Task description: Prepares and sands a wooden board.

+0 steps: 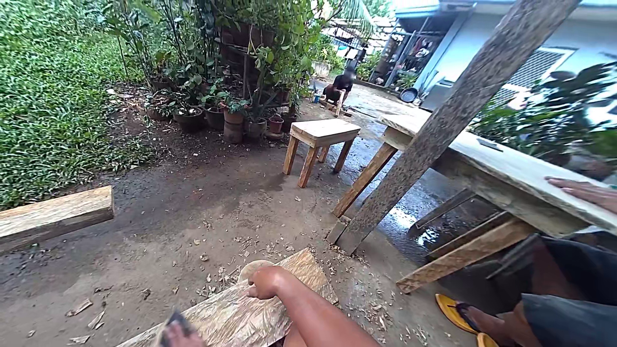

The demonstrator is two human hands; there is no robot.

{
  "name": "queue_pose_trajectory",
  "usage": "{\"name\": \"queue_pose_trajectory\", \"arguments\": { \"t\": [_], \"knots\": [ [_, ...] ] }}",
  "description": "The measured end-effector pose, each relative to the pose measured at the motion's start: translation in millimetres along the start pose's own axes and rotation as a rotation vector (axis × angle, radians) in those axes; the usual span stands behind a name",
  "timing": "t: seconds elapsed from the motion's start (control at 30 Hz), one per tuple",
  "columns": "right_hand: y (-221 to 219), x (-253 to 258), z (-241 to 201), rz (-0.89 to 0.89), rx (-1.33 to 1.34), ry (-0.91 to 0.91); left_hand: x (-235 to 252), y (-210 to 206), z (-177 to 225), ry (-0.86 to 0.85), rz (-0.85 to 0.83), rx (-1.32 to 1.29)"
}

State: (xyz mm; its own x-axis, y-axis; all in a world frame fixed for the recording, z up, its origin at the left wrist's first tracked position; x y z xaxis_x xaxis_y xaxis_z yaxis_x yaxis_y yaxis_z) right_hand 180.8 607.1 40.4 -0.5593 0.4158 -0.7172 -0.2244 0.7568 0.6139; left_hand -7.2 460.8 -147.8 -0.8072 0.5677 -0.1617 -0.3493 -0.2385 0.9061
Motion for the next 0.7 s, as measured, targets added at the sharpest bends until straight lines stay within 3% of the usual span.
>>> {"name": "queue_pose_trajectory", "arguments": {
  "t": [0.13,0.2,0.23,0.3,0.43,0.47,0.5,0.53,0.63,0.7],
  "knots": [
    [-0.6,3.3,-18.4,0.004,0.014,0.046,-104.2,-5.0,134.6,-0.788,-0.073,-0.062],
    [-0.5,2.9,-30.1,0.004,0.011,0.063,-122.6,-15.0,152.4,-0.961,-0.089,-0.067],
    [-1.6,2.8,-34.0,0.005,0.014,0.074,-113.7,-16.4,143.6,-0.954,-0.053,-0.083],
    [-3.4,1.4,-34.0,0.003,0.015,0.09,-69.5,-11.6,101.9,-0.775,0.014,-0.099],
    [-2.9,-3.5,-11.4,-0.006,0.024,0.046,20.2,6.8,-9.5,-0.101,-0.019,-0.059],
    [-0.6,-3.7,-6.8,-0.001,0.023,0.033,24.2,4.6,-15.9,-0.009,-0.05,-0.032],
    [1.6,-3.3,-4.7,0.003,0.022,0.026,17.3,2.7,-2.4,-0.031,-0.06,0.0],
    [3.3,-2.3,-5.3,0.005,0.018,0.027,-1.5,3.7,28.7,-0.155,-0.052,0.025],
    [2.0,4.0,-18.5,0.022,0.018,0.067,-90.4,2.3,141.6,-0.788,-0.036,-0.06],
    [-0.6,6.5,-30.4,0.008,0.017,0.086,-116.6,-16.1,168.3,-1.002,-0.13,-0.021]
  ]
}}
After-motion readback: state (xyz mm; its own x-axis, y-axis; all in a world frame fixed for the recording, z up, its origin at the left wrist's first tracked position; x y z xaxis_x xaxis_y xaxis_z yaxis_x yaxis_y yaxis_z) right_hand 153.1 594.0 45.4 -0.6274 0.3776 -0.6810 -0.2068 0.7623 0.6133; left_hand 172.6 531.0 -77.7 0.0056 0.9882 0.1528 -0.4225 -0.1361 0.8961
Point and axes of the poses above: each hand's wrist, its own x-axis towards the middle knuckle, its own y-axis out of the back of the hand, z = x × y, the point moved 9 cm from there along x, towards the middle knuckle, and after that the axes turned 7 degrees about x, right-handed, at the moved point
